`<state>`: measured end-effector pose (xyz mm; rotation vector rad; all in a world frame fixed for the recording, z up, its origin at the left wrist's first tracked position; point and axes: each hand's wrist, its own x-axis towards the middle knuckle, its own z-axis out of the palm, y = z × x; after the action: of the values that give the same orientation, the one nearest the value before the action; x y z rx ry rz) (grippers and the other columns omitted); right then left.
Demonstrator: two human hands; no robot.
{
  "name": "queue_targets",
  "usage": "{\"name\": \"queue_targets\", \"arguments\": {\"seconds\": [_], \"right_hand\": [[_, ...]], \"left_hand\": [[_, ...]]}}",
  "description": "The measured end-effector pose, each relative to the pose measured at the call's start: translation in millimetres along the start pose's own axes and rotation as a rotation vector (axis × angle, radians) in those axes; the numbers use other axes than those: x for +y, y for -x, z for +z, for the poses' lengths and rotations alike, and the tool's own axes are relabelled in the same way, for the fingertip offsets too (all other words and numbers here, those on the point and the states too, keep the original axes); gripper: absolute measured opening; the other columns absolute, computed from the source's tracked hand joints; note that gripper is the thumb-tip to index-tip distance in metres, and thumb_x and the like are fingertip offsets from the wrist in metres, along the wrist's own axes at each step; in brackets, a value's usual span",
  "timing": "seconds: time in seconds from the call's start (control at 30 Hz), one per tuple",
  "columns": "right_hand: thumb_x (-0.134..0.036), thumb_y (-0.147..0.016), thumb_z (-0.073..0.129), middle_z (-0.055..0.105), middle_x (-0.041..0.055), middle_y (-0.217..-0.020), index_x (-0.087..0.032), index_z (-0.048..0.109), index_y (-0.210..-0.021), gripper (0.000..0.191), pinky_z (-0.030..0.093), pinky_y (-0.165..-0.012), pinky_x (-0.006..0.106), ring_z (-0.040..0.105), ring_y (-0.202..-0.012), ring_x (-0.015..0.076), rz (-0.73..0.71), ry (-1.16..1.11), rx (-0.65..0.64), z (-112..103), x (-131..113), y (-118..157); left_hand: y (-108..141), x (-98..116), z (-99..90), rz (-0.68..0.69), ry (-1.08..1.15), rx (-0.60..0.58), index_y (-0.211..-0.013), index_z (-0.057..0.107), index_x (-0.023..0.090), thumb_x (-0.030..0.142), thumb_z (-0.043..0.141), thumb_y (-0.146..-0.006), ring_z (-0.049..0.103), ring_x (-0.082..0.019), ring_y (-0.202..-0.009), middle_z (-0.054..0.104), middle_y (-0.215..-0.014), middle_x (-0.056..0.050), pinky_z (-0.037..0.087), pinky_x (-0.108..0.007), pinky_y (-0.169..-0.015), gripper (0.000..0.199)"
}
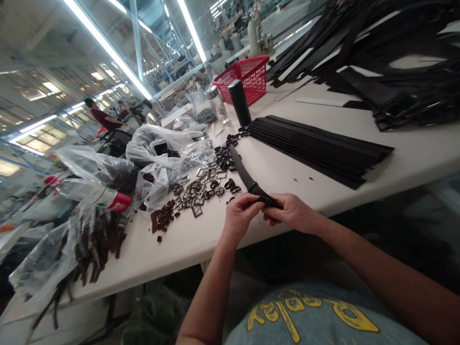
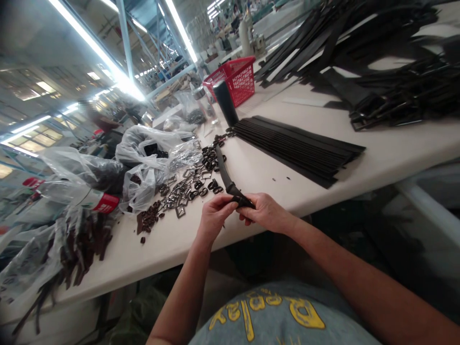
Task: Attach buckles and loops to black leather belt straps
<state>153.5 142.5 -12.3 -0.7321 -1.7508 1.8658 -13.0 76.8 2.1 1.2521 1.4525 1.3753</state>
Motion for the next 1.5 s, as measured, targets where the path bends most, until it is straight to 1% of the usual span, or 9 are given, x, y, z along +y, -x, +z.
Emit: {"name": "queue_targets", "arguments": {"seconds": [0.2,0.4,0.53,0.63,0.73,0.9,1.1,1.3,1.5], "right_hand": [[-0.047,-0.082,0.071,0.067,0.0011,-0.075,-0.015,0.064,-0.096,0.036,0.051,-0.057,0.023,0.066,-0.062,0.0122,-0.026,-0.010,-0.106,-8,1,2],[-0.062,-0.081,0.067,0.067,0.0024,-0.071,-0.015,0.064,-0.088,0.048,0.048,-0.049,0.022,0.062,-0.054,0.0115,-0.017,-0.077,0.029,-5,0,4],[-0.061,-0.080,0.069,0.067,0.0022,-0.068,-0.016,0.065,-0.084,0.046,0.050,-0.050,0.023,0.062,-0.054,0.0120,-0.030,-0.079,0.123,-2,-4,7],[-0.058,-0.083,0.067,0.068,0.0027,-0.067,-0.015,0.067,-0.083,0.043,0.052,-0.054,0.024,0.062,-0.055,0.0123,-0.066,-0.093,0.156,-1,-5,10],[-0.057,-0.084,0.065,0.069,0.0040,-0.068,-0.015,0.067,-0.082,0.042,0.052,-0.055,0.024,0.061,-0.055,0.0127,-0.089,-0.093,0.168,2,-4,13],[-0.053,-0.084,0.064,0.069,0.0044,-0.065,-0.016,0.066,-0.077,0.038,0.052,-0.053,0.026,0.060,-0.053,0.0138,-0.078,-0.033,0.188,5,-5,14],[-0.050,-0.084,0.061,0.067,0.0032,-0.062,-0.017,0.066,-0.078,0.034,0.053,-0.052,0.026,0.061,-0.052,0.0148,-0.036,0.042,0.222,9,-7,6],[-0.045,-0.083,0.059,0.066,0.0030,-0.061,-0.018,0.064,-0.074,0.029,0.051,-0.050,0.026,0.062,-0.051,0.0154,-0.035,0.134,0.254,12,-8,3],[-0.047,-0.083,0.060,0.066,0.0033,-0.061,-0.018,0.063,-0.072,0.031,0.051,-0.051,0.026,0.063,-0.051,0.0159,-0.007,0.089,0.232,12,-11,3]], "left_hand": [[4,3,0.2,0.060,-0.235,-0.053,-0.081,0.077,0.020,0.023,0.073,-0.079,0.053,-0.011,-0.065,0.058,-0.075,0.000,0.042,-0.024,-0.059,0.005],[6,19,-1.1,0.086,-0.272,-0.192,-0.081,0.076,0.019,0.025,0.063,-0.088,0.057,-0.014,-0.073,0.062,-0.077,-0.003,0.046,-0.027,-0.069,0.015],[10,8,11.1,0.010,-0.026,-0.080,-0.082,0.071,0.019,0.032,0.068,-0.086,0.059,-0.014,-0.068,0.061,-0.073,-0.001,0.048,-0.027,-0.068,0.014],[11,0,20.6,-0.075,0.212,0.088,-0.081,0.065,0.018,0.040,0.078,-0.078,0.060,-0.012,-0.064,0.062,-0.070,0.001,0.048,-0.025,-0.065,0.025],[4,3,24.5,-0.153,0.437,0.240,-0.092,0.066,0.019,0.050,0.074,-0.080,0.065,-0.013,-0.075,0.069,-0.086,-0.002,0.050,-0.024,-0.071,0.035],[-11,18,30.4,-0.370,0.776,0.189,-0.104,0.068,0.016,0.053,0.052,-0.094,0.071,-0.021,-0.097,0.074,-0.105,-0.011,0.055,-0.031,-0.084,0.041],[-3,19,40.4,-0.303,0.716,0.208,-0.108,0.067,0.017,0.045,0.065,-0.087,0.068,-0.027,-0.109,0.073,-0.111,-0.012,0.054,-0.029,-0.069,0.035],[7,10,48.6,-0.248,0.698,0.179,-0.109,0.065,0.020,0.047,0.071,-0.081,0.062,-0.014,-0.067,0.072,-0.109,-0.009,0.040,-0.021,-0.044,0.040],[10,2,54.3,-0.145,0.573,0.182,-0.105,0.067,0.020,0.050,0.069,-0.083,0.052,-0.008,-0.057,0.072,-0.113,-0.008,0.037,-0.021,-0.042,0.038]]}}
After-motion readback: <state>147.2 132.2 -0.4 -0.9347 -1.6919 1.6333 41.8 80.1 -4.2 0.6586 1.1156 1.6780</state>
